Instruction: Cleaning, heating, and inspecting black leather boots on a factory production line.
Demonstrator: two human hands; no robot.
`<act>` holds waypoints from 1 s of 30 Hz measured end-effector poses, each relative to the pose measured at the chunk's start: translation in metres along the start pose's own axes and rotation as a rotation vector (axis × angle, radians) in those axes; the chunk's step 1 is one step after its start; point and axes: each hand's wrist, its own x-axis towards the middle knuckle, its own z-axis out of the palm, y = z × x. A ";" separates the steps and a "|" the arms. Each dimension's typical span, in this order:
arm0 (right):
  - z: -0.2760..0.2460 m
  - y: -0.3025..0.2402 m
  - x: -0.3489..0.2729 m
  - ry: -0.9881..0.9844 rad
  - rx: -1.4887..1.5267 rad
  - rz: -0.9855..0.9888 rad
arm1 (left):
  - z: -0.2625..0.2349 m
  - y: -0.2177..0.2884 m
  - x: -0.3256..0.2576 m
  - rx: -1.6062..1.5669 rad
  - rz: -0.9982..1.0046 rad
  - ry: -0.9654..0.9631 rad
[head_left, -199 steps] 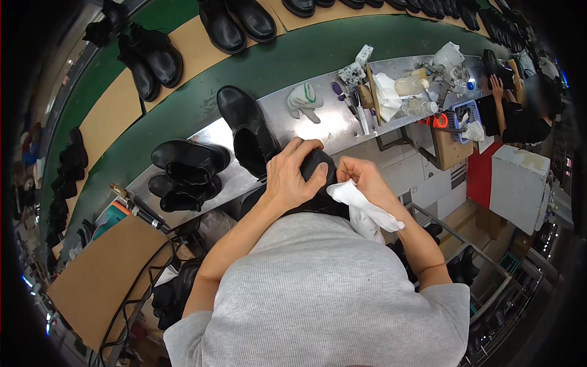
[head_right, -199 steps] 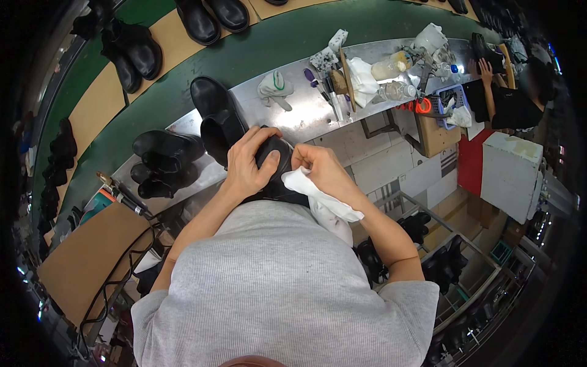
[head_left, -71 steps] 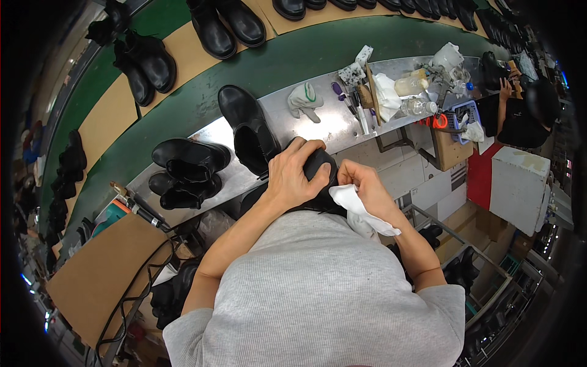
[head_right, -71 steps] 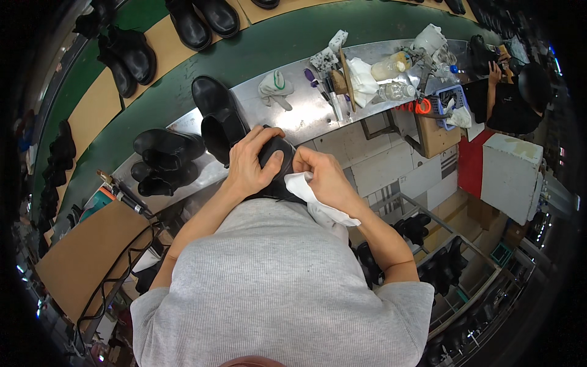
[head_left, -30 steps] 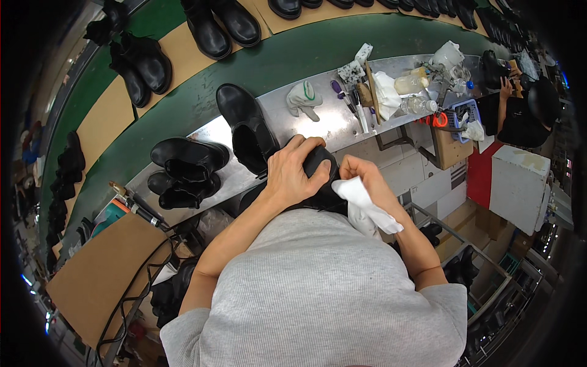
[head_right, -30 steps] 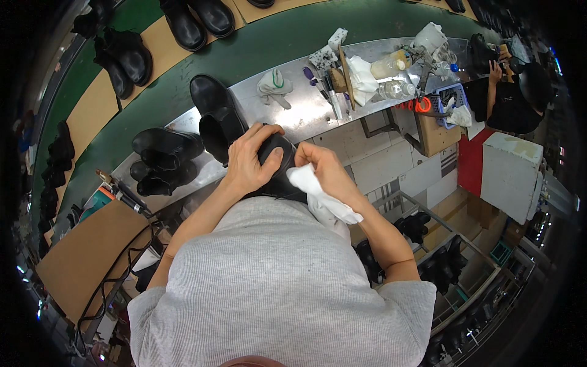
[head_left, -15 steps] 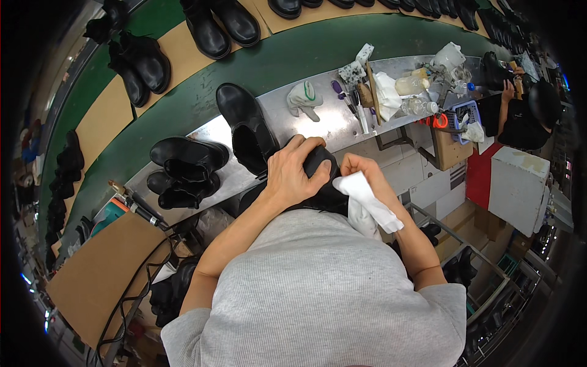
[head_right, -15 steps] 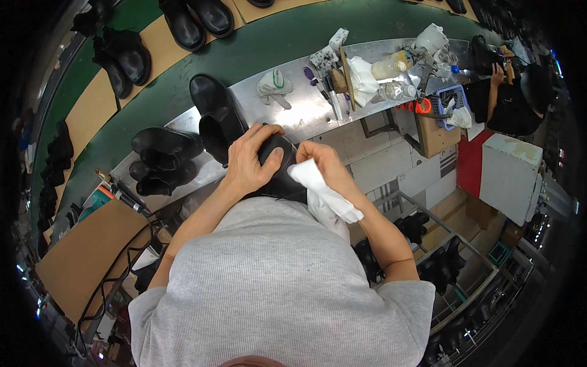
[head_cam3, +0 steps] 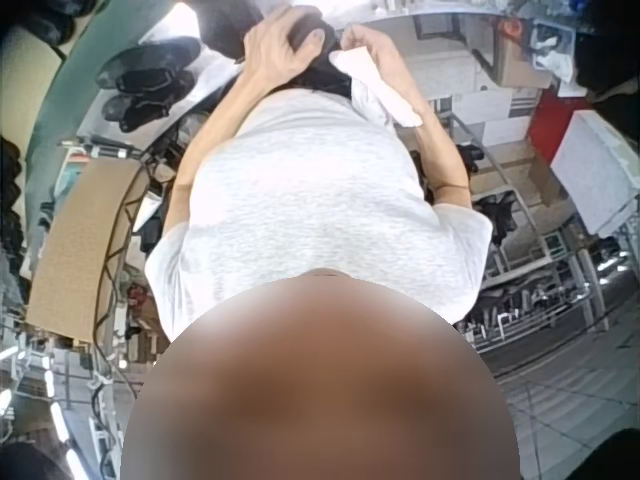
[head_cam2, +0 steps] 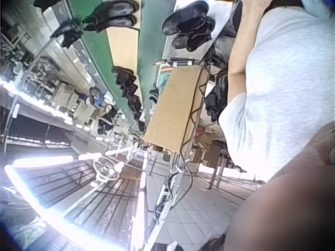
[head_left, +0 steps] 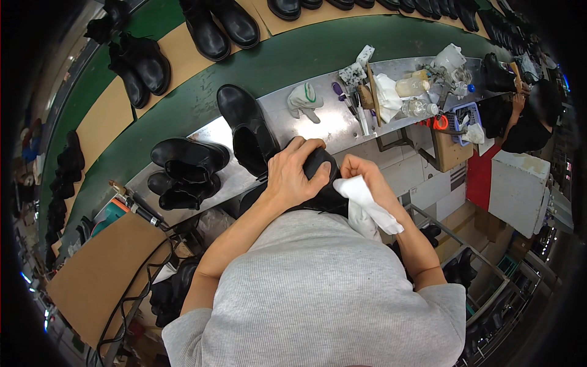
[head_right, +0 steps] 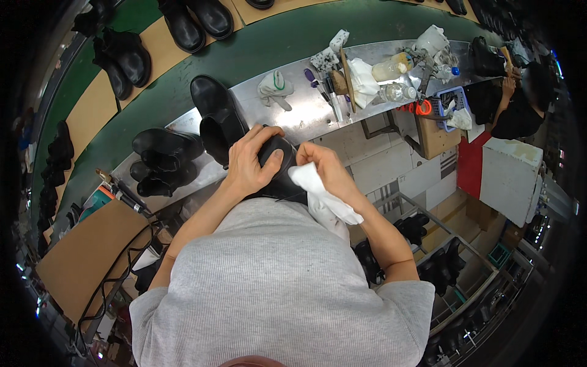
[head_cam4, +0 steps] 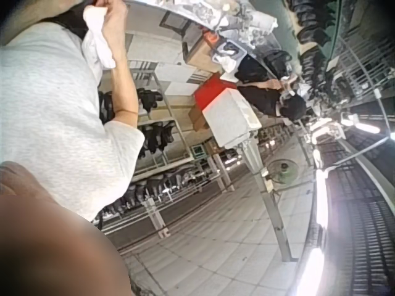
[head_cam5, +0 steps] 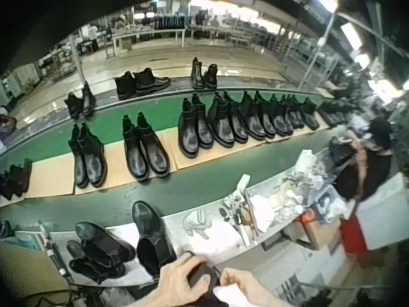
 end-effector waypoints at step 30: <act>-0.002 0.005 0.002 -0.025 0.037 0.032 | 0.000 0.000 -0.001 -0.011 0.001 0.012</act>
